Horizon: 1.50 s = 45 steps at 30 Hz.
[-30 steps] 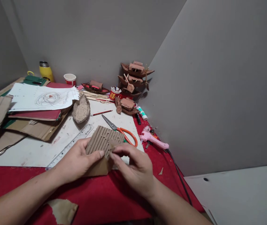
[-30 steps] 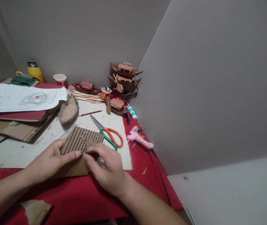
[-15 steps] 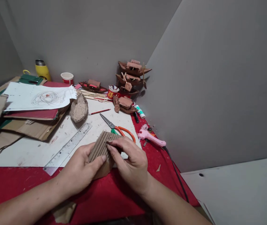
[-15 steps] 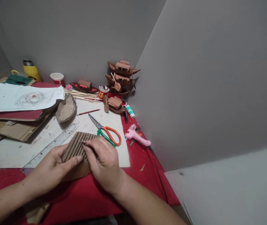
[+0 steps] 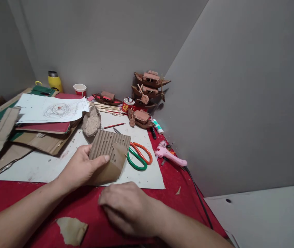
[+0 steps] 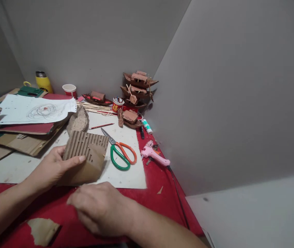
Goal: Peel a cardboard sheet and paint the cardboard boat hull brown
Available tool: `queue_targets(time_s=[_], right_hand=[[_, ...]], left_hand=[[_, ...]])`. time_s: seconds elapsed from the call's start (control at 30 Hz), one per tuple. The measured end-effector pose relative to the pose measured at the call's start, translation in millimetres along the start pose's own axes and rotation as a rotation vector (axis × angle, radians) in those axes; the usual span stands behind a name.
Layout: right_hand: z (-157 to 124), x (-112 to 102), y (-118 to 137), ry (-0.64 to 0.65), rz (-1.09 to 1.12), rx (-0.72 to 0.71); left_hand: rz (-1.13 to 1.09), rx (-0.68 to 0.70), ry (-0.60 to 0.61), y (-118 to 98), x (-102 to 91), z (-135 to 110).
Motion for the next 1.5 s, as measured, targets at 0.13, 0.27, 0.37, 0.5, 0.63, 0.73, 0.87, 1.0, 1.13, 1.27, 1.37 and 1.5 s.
queue_targets(time_s=[0.13,0.27,0.37,0.5,0.63,0.73,0.87,1.0,1.13,1.27,1.37,1.5], right_hand=[[-10.5,-32.2,-19.4,-0.394,-0.103,0.214],[-19.5,-47.8,-30.8,-0.531,-0.209,0.292],[-19.5,-46.2,-33.8,-0.499,-0.245,0.285],[-19.2,-42.5,-34.5,-0.493,-0.310,0.329],[-18.3,-39.9,-32.8,-0.491,-0.294,0.368],[-18.5,-40.6,-29.4,-0.540,-0.301,0.357],[-18.5,-38.2,-28.9,-0.552,-0.279,0.373],[-18.7,-36.5,-30.9,-0.541,-0.218,0.455],[-18.4,-39.2,-32.0,-0.545,-0.193,0.471],[-18.6,-40.1,-36.4,-0.481,-0.170,0.462],[-19.7,-40.7,-38.5,-0.470,-0.155,0.459],[-21.2,-42.5,-37.6,-0.512,-0.176,0.428]], left_hand=[[0.029,-0.005,0.096,1.7,7.0,0.1],[0.098,-0.039,0.160,7.6,15.6,-2.4],[0.167,-0.044,0.159,10.9,19.8,-5.1],[0.259,0.044,0.091,8.1,22.1,-9.3],[0.347,0.141,0.030,2.4,24.6,-14.7],[0.374,0.152,0.016,0.5,26.2,-17.1],[0.380,0.163,0.004,1.1,26.1,-18.5],[0.400,0.169,0.008,6.1,26.2,-19.4],[0.448,0.177,-0.017,7.0,26.6,-20.0],[0.432,0.161,0.004,4.5,28.1,-18.7],[0.399,0.138,0.027,3.8,28.0,-18.0],[0.372,0.109,0.052,5.4,27.2,-17.9]])
Point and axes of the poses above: each hand's wrist, its own z-axis towards the middle knuckle, its own x-axis out of the palm, y = z × x, the point moved 5 cm from there along z, towards the middle knuckle, and after that the axes turned 13 degrees about -x, right-handed, at the moved point
